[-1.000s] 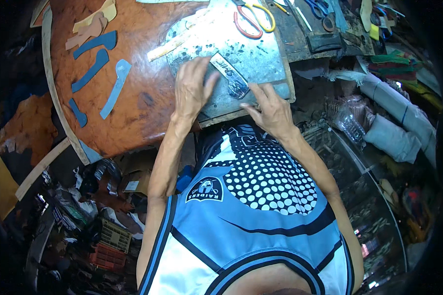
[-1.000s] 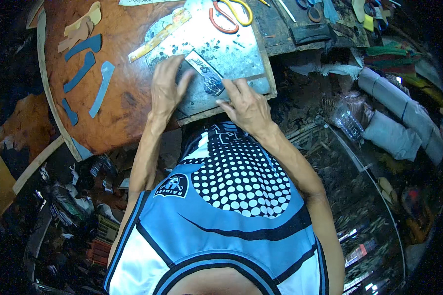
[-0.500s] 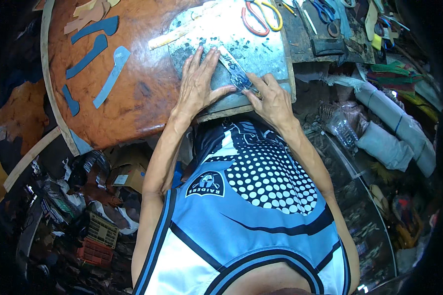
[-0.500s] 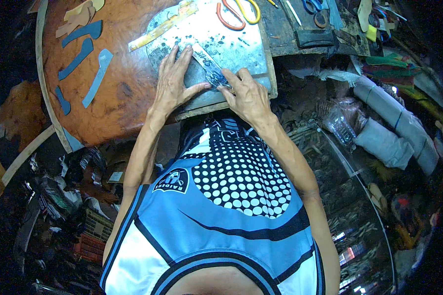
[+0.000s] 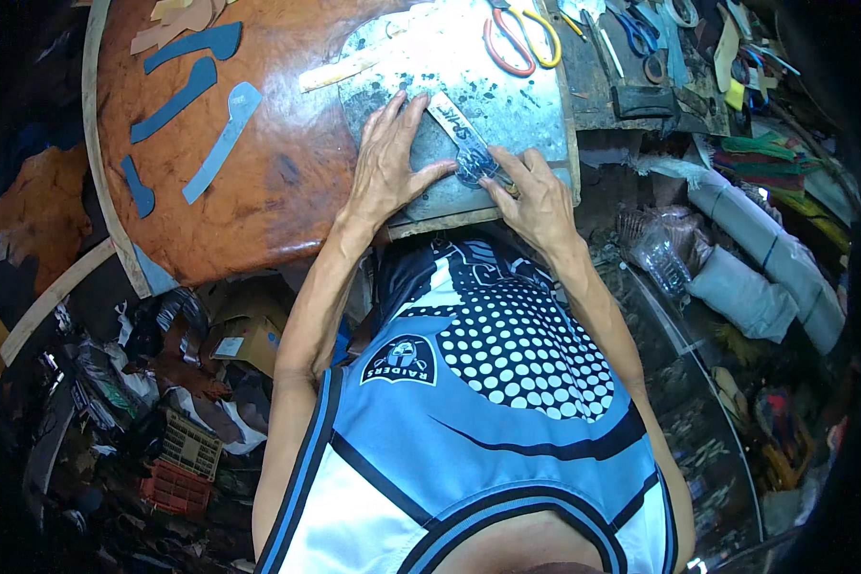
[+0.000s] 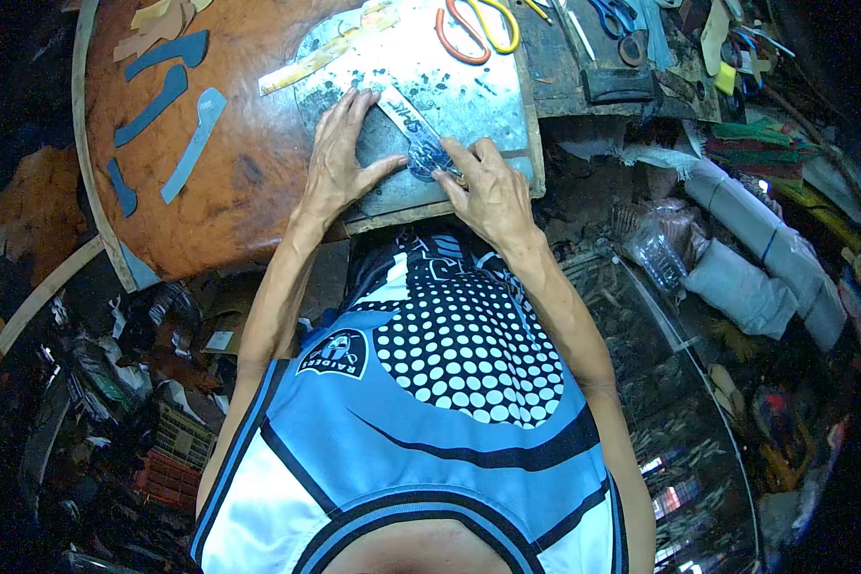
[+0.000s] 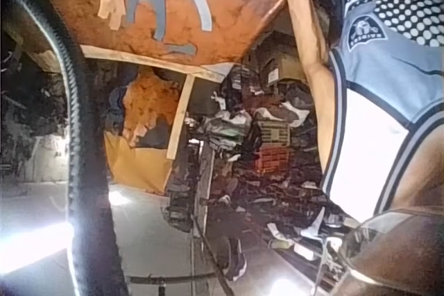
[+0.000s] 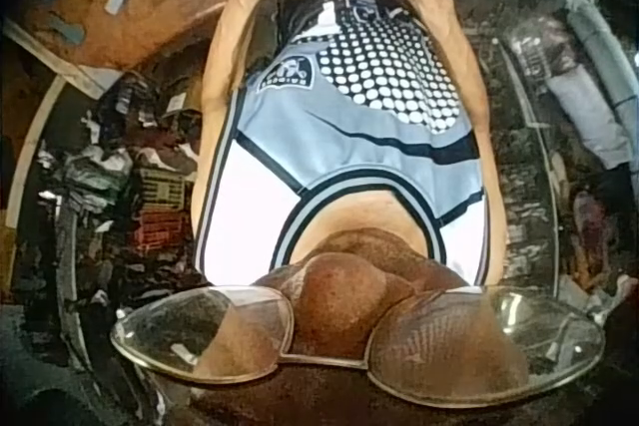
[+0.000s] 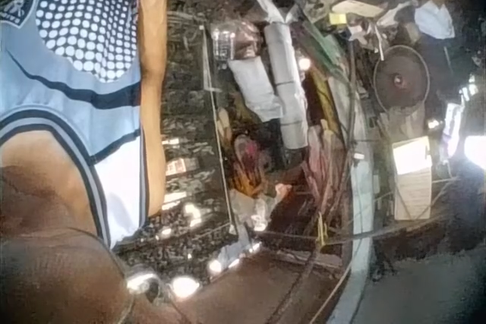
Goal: Cutting and marking leather patterns for shoe manufacturing on a workshop table.
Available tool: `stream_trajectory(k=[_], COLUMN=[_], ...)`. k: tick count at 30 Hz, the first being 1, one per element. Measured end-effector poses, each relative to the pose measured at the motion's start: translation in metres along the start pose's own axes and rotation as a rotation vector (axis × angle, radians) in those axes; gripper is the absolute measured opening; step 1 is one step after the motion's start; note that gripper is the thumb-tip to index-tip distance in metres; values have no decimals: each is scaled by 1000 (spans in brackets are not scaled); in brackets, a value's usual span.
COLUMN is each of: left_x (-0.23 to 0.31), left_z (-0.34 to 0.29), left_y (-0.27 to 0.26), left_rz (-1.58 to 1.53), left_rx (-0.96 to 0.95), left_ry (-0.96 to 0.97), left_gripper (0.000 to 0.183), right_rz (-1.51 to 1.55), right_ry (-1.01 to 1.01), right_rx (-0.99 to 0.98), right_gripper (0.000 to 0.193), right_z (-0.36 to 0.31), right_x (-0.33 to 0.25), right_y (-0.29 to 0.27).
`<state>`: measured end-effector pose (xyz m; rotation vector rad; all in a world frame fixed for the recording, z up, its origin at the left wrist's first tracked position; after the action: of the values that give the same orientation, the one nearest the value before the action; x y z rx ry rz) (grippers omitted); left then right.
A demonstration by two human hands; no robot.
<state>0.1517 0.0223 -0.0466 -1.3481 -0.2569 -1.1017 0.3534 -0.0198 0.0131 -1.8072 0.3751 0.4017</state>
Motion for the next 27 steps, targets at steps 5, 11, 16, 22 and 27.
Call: stream_trajectory(k=[5,11,16,22,27], left_x=[4,10,9,8,7], left_z=[0,-2,-4,-4,-2], left_y=[-1,-5,-4,-3,-5], left_rz=[66,76,58,39,67], left_rx=[-13,-11,-16,-2,-1], left_ry=[22,12,17,27,41], left_gripper=[83,64,60,59,57], right_rz=[7,-7,1,7,-12], right_ry=[-7,9,9,12,-6], right_rx=[17,9,9,6,19], right_gripper=[43,43,43,43,42], right_z=[0,-3,-3,-2,0], right_x=[-4,-2,-6,-5,-5], right_y=[-1,2,0,1,1])
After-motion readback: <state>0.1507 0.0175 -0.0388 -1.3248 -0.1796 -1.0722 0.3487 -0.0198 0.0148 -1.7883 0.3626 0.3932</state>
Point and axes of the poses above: each hand's wrist, its own z-axis towards the middle knuckle, its own y-axis out of the palm, x = y × z, the point moved 4 cm from there along z, towards the middle knuckle, and after that the axes turned 8 degrees about y, right-handed, at the moved point
